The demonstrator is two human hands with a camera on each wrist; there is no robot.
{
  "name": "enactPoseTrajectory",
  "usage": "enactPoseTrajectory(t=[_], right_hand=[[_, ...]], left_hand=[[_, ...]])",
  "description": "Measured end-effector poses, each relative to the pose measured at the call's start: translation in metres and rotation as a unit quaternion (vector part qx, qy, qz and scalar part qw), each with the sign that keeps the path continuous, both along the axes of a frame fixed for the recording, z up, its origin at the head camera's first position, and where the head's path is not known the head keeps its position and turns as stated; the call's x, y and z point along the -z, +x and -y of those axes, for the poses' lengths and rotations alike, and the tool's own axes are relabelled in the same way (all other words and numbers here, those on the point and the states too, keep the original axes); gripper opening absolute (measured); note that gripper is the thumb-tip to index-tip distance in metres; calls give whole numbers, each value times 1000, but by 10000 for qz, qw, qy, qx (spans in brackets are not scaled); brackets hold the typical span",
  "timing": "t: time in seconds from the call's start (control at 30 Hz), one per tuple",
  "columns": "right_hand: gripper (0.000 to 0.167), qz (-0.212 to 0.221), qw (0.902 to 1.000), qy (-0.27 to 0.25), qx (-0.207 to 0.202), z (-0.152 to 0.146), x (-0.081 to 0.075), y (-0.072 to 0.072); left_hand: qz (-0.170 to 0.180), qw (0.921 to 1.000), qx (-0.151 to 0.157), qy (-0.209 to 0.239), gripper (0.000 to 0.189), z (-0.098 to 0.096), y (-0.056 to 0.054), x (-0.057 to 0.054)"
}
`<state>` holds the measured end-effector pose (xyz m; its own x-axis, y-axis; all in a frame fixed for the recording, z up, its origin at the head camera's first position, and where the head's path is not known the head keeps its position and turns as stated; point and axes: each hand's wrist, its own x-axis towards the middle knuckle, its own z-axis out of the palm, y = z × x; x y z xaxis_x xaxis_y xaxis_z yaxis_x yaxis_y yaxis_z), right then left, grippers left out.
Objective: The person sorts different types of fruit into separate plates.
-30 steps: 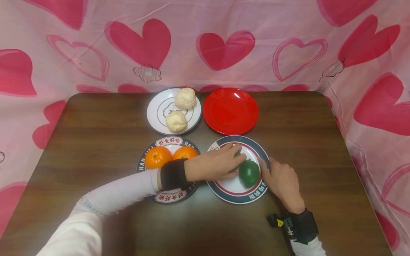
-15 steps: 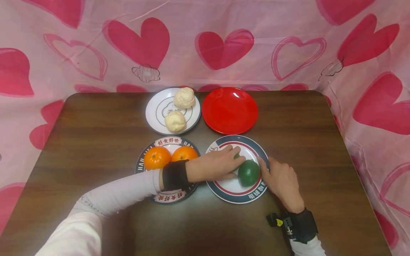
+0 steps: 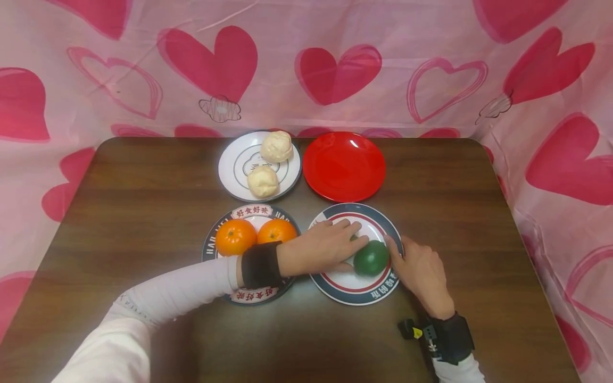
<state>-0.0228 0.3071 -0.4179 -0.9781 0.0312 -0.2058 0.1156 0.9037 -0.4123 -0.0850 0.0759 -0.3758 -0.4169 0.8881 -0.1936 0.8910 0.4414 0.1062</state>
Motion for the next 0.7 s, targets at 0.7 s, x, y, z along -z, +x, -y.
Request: enactPoseTrajectory(t=[0.7], right_hand=[[70,388,9970,-651,-182,-32,-46,-102]], left_hand=[[-178,9997,-15,190,61,16,15,-14]])
